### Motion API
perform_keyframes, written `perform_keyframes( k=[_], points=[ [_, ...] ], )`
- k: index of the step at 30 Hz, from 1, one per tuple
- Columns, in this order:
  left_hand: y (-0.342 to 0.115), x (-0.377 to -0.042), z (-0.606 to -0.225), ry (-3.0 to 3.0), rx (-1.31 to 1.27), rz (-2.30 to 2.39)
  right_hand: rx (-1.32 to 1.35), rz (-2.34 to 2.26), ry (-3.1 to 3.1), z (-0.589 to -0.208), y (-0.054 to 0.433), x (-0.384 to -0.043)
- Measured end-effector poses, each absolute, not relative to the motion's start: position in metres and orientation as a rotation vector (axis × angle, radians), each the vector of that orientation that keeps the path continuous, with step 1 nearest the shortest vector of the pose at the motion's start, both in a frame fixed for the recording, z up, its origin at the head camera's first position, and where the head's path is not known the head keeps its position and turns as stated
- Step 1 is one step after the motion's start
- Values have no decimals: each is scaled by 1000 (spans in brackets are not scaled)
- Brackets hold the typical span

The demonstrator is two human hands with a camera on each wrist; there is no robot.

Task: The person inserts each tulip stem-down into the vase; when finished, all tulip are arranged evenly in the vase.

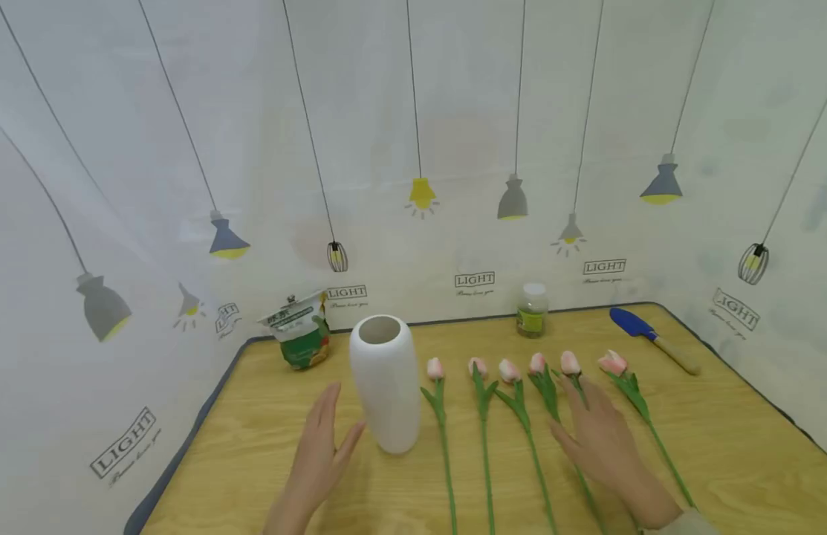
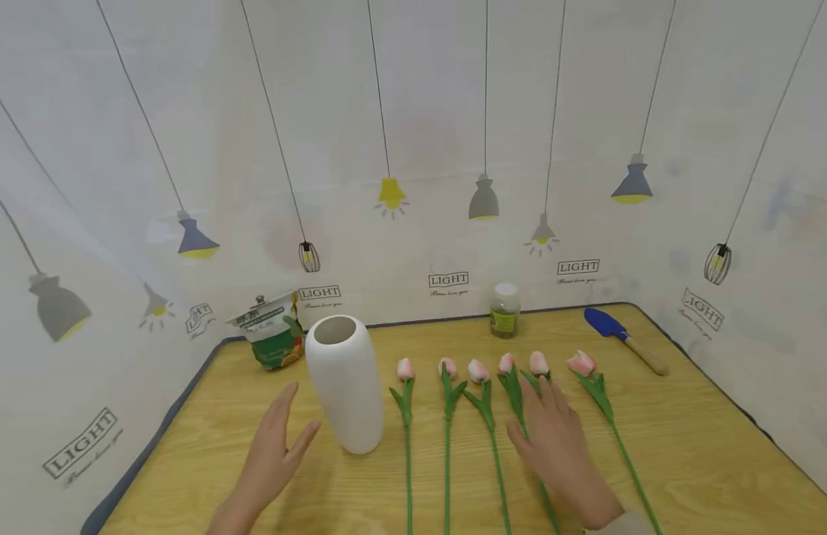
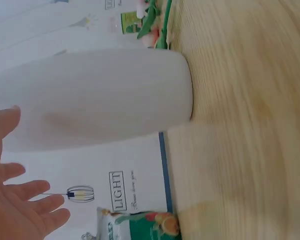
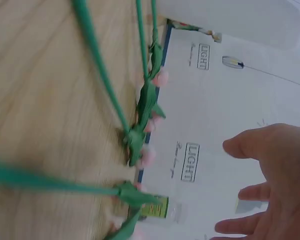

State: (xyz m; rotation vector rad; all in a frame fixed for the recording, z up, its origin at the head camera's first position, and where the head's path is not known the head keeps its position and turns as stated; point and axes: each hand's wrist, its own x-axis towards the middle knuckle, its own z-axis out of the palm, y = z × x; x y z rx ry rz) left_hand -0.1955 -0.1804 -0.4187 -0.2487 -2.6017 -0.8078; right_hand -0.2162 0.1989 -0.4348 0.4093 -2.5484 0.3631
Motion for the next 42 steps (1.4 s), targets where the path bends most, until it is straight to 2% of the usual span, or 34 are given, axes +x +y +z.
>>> perform_keyframes(
  k=[8, 17, 25, 36, 42],
  points=[
    [-158, -222, -422, -2484, -197, -1403, 301, 777, -2765, -432, 160, -249],
    [-136, -235, -432, -2340, -204, -1507, 260, 854, -2956, -445, 92, -286],
    [-137, -236, -434, -2251, -182, -1488, 246, 990, -3012, -464, 49, -305],
    [-141, -232, -440, -2211, -136, -1502, 236, 669, -3045, -472, 27, -307],
    [-141, -231, -443, -2188, -153, -1503, 275, 680, -3004, -472, 22, -304]
  ],
)
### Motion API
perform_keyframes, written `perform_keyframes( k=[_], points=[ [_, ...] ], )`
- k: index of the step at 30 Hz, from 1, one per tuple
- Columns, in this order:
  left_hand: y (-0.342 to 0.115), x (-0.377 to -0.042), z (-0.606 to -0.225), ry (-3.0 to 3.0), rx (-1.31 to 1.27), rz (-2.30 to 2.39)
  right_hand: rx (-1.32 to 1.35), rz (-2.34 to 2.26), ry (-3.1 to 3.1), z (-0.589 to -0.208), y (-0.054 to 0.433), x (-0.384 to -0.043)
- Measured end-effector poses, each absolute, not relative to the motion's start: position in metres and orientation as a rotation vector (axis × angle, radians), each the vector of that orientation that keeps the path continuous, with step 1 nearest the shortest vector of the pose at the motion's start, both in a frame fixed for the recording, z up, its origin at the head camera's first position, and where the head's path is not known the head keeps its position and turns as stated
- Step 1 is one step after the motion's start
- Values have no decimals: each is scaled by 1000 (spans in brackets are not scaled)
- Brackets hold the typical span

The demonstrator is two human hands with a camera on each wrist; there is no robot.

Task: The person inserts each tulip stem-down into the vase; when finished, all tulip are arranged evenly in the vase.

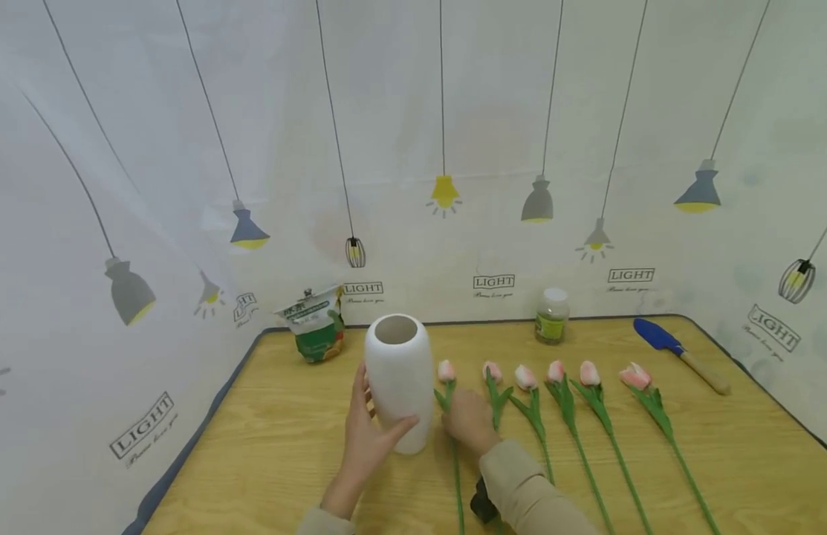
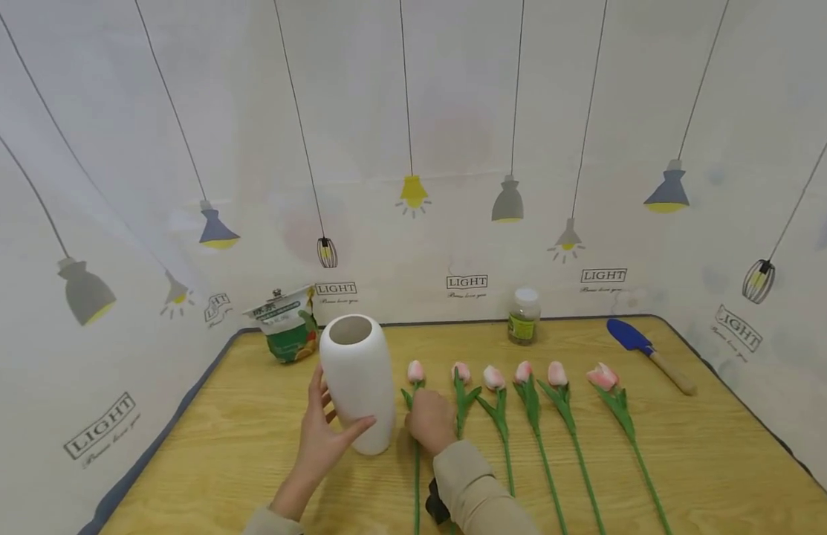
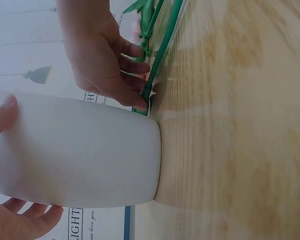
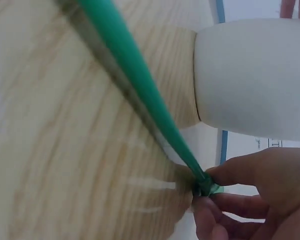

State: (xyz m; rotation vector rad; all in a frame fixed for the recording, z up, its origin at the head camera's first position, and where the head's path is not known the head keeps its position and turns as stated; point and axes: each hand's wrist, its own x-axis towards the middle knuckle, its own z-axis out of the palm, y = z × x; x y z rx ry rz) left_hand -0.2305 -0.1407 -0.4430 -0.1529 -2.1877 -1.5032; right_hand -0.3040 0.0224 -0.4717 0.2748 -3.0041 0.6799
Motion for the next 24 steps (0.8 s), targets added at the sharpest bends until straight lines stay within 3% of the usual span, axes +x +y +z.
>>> perform_keyframes(
  k=[5, 13, 24],
  points=[
    [-139, -228, -440, -2183, -132, -1526, 243, 1014, -2940, -478, 28, -307],
    [-134, -219, -423, -2180, -168, -1549, -24, 1742, -2904, -481, 36, -311],
    [-140, -230, -444, -2182, -178, -1562, -98, 1949, -2936, -476, 45, -309]
  ],
)
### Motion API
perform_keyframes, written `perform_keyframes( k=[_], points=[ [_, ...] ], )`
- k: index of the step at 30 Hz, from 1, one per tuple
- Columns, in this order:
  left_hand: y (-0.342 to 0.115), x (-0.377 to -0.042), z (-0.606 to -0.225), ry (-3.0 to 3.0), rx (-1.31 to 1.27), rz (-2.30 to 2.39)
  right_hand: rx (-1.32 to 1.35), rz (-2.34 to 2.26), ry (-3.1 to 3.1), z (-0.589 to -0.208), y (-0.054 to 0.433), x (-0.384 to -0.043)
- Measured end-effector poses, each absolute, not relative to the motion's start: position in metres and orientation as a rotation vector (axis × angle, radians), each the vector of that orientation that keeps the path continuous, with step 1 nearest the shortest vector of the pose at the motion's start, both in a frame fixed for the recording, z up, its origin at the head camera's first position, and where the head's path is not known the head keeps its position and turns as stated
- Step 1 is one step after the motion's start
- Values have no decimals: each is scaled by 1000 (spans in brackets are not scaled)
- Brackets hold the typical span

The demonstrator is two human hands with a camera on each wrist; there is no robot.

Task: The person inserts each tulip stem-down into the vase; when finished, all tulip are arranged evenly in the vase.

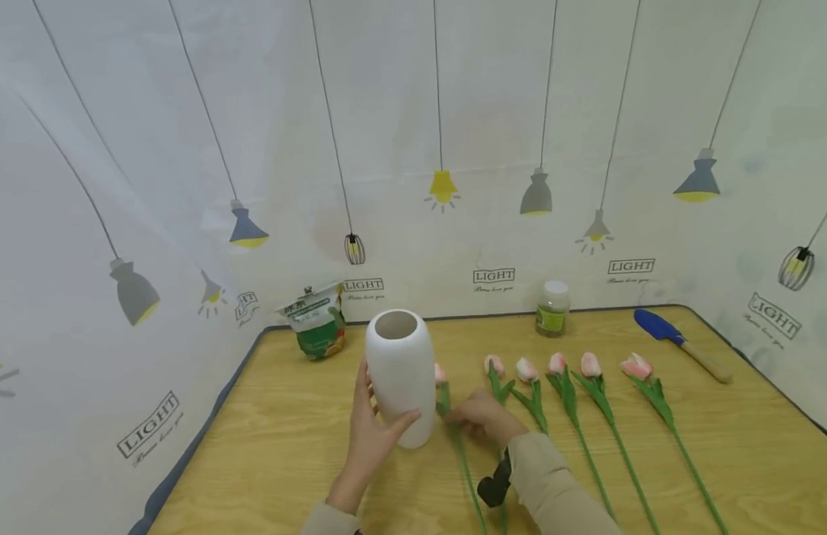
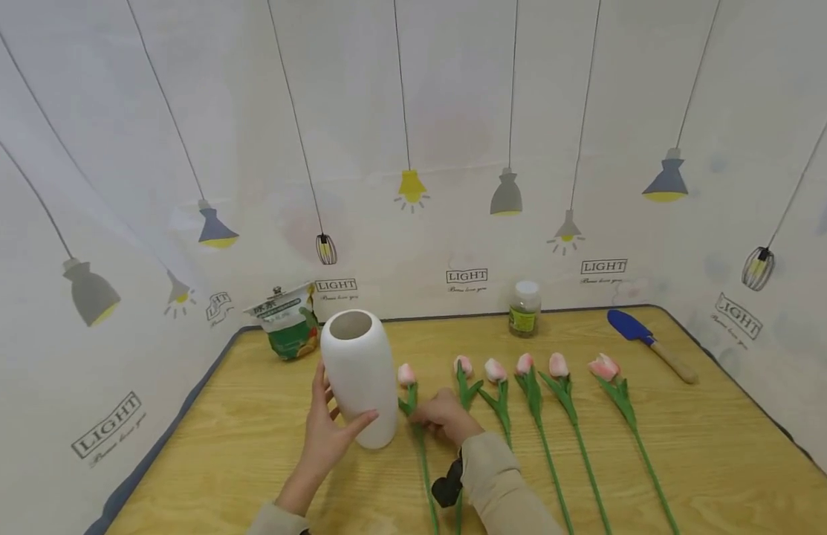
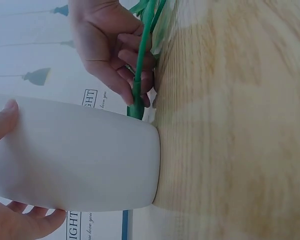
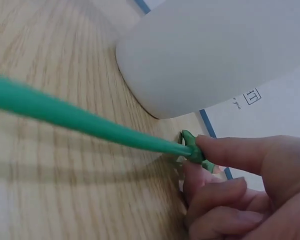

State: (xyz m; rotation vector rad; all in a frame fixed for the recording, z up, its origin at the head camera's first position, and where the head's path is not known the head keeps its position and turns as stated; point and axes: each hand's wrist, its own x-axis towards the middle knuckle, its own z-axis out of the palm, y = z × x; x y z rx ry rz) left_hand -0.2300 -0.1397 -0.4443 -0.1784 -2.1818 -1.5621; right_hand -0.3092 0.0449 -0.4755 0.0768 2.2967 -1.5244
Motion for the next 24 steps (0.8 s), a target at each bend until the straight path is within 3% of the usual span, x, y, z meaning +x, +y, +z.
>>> perform_keyframes(
  k=[18, 24],
  points=[
    [-131, -211, -414, -2227, -127, -1580, 17, -1732, 2018, -481, 68, -307],
    [-137, -224, -436, -2213, -153, -1594, 58, -1851, 2031, -470, 68, -307]
  ],
)
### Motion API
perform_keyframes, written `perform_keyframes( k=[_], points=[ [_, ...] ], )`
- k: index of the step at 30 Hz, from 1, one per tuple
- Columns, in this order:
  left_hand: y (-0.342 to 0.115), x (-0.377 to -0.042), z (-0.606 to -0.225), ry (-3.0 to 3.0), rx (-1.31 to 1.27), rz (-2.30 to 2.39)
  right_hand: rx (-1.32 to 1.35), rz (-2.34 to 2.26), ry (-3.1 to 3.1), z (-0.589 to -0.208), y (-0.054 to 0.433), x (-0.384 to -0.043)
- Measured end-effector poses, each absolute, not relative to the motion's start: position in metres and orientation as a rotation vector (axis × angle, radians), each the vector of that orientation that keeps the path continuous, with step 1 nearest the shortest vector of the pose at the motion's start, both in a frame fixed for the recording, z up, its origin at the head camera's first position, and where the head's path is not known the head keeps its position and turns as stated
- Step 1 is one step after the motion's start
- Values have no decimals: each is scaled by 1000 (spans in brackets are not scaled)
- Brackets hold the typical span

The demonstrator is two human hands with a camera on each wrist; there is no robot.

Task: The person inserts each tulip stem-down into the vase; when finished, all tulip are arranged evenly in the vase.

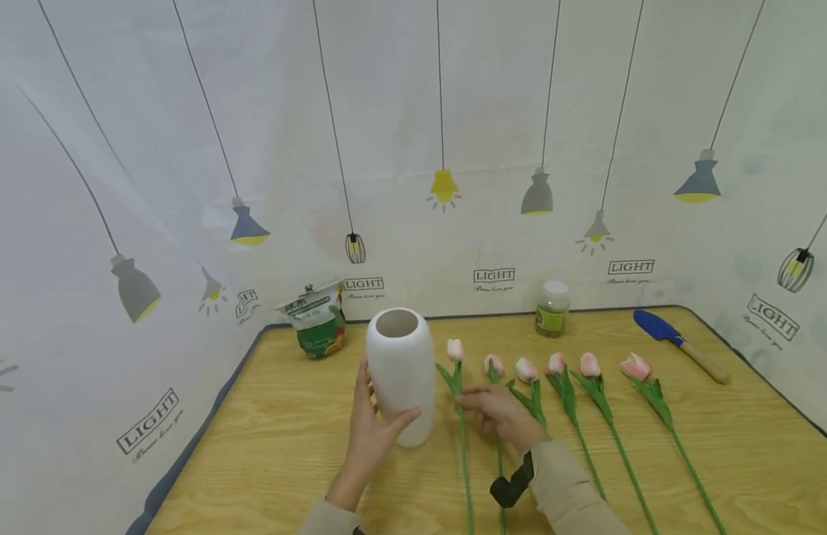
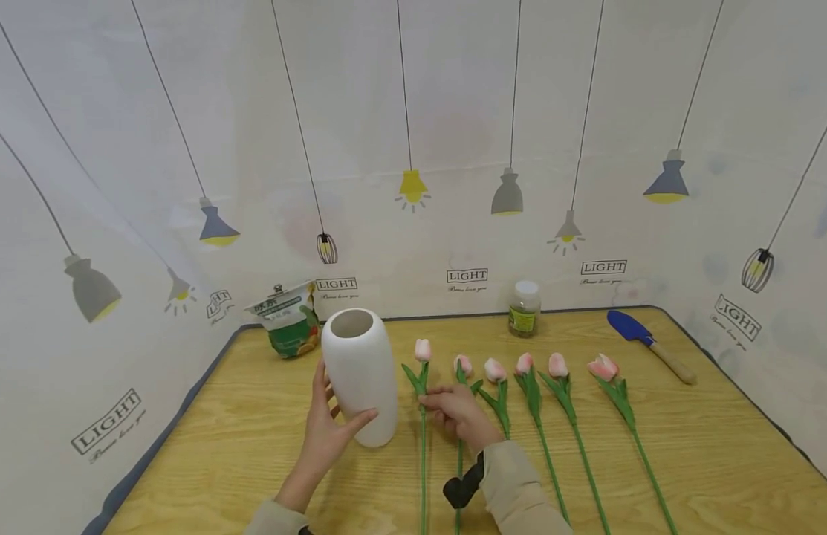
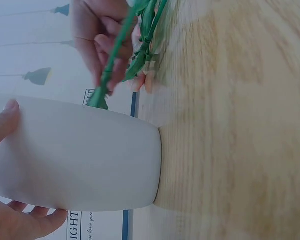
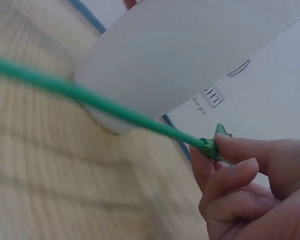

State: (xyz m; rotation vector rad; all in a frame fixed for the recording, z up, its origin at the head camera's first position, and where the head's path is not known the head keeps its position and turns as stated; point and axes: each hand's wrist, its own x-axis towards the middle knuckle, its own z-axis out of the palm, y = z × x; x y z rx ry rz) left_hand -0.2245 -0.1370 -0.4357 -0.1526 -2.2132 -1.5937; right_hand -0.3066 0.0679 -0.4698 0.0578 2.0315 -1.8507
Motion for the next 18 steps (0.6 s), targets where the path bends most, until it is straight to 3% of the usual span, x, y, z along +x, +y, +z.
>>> perform_keyframes(
  k=[18],
  points=[
    [-136, -230, -448, -2179, -137, -1564, -93, -2219, 2133, -396, 83, -308]
  ],
)
